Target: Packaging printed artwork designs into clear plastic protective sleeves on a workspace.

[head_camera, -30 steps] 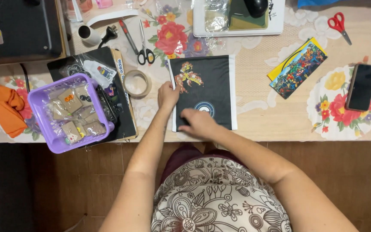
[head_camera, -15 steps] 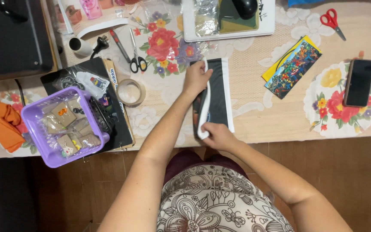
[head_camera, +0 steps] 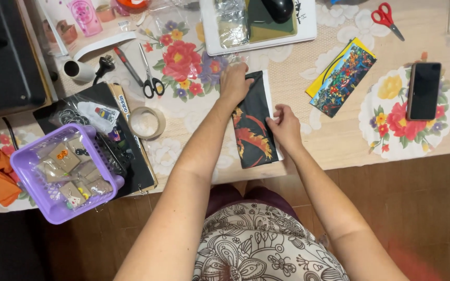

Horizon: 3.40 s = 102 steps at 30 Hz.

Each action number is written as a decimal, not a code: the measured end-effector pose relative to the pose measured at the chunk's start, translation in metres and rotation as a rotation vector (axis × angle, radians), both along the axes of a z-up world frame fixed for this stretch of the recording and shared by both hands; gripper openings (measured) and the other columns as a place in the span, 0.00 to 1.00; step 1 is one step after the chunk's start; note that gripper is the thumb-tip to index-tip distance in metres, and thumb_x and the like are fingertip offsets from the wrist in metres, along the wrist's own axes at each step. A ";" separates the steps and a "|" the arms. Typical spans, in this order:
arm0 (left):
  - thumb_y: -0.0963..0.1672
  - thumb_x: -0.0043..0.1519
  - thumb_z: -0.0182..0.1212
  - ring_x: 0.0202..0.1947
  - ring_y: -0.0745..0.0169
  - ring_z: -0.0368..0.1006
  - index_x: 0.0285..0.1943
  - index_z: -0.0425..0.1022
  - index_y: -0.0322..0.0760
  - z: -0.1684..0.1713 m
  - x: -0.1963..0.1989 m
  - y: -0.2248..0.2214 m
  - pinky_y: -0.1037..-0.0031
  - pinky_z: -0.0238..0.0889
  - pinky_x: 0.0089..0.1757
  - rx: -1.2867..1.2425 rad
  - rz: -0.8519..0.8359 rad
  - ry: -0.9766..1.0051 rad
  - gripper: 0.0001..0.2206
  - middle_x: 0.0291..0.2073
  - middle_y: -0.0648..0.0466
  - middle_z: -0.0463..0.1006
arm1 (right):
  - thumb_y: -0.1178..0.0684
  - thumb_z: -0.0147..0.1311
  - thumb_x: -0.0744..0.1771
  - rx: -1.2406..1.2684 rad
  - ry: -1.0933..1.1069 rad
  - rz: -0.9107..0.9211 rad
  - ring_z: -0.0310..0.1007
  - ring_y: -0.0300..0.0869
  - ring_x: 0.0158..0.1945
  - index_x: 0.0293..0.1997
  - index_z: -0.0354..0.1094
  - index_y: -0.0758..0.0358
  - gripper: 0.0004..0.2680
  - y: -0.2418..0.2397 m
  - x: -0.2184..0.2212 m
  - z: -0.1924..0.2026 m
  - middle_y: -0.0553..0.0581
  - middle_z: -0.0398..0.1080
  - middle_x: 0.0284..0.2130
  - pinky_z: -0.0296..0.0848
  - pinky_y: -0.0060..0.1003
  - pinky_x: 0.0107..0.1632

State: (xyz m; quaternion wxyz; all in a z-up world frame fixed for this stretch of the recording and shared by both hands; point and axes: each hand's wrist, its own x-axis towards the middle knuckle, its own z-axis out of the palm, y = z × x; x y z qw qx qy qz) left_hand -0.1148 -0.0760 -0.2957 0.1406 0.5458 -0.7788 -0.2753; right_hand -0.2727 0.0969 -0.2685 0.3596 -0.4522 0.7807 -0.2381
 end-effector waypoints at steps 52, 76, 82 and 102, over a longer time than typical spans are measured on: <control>0.39 0.60 0.60 0.45 0.41 0.77 0.43 0.75 0.40 0.072 0.106 0.019 0.59 0.71 0.46 0.016 -0.392 0.123 0.05 0.39 0.47 0.78 | 0.59 0.58 0.65 0.103 -1.416 -0.273 0.77 0.57 0.52 0.57 0.70 0.60 0.13 -0.061 0.034 -0.026 0.65 0.75 0.49 0.73 0.60 0.58; 0.39 0.64 0.49 0.35 0.57 0.69 0.68 0.66 0.39 0.100 0.074 0.116 0.74 0.66 0.28 -0.949 -0.544 -0.270 0.20 0.65 0.49 0.66 | 0.44 0.57 0.69 -0.043 -1.115 -0.222 0.76 0.50 0.50 0.64 0.59 0.60 0.18 -0.091 0.061 -0.058 0.63 0.73 0.48 0.74 0.50 0.56; 0.38 0.65 0.49 0.37 0.55 0.69 0.68 0.66 0.40 0.109 0.079 0.127 0.75 0.66 0.29 -0.906 -0.509 -0.190 0.20 0.68 0.50 0.66 | 0.46 0.48 0.72 -0.283 -0.612 0.022 0.61 0.56 0.65 0.76 0.43 0.56 0.23 -0.098 0.077 0.021 0.68 0.61 0.64 0.61 0.50 0.67; 0.40 0.64 0.61 0.64 0.28 0.59 0.76 0.45 0.22 0.018 0.095 0.144 0.51 0.55 0.62 -0.210 0.336 0.381 0.34 0.68 0.30 0.56 | 0.38 0.60 0.67 -0.194 -1.185 -0.465 0.79 0.50 0.43 0.61 0.66 0.62 0.21 -0.103 0.079 -0.041 0.66 0.75 0.42 0.81 0.48 0.44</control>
